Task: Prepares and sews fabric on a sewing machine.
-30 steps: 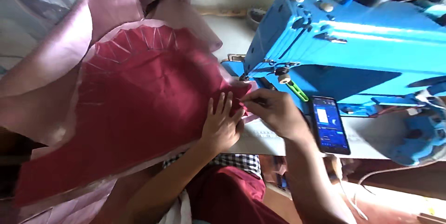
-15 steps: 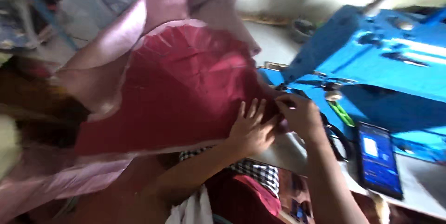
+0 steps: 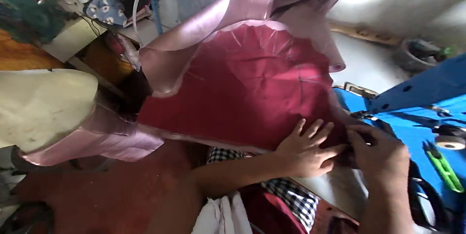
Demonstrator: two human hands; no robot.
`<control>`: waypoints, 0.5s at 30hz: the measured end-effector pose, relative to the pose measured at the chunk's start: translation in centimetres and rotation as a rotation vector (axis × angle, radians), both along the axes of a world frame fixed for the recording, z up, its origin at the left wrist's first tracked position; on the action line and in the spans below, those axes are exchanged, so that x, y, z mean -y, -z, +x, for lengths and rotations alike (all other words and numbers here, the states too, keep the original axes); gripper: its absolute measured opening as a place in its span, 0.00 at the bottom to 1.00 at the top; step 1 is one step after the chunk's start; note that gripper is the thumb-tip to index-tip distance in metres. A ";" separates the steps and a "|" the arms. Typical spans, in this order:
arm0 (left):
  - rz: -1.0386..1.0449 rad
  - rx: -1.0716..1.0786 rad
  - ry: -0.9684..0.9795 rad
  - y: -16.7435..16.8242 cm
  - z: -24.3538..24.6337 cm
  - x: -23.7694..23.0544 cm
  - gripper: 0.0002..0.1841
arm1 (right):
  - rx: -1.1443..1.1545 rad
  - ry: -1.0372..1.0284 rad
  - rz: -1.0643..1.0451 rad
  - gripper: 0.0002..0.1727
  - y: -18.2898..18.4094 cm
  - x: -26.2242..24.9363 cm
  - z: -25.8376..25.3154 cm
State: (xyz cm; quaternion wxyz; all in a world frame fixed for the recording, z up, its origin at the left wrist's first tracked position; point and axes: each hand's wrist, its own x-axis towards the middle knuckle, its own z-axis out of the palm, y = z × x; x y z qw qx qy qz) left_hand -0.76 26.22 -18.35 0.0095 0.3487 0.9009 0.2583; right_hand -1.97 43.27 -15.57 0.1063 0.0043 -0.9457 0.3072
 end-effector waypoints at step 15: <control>-0.059 0.021 -0.032 -0.4 0.2 -0.3 0.29 | 0.006 0.056 -0.057 0.13 -0.4 0.4 0.2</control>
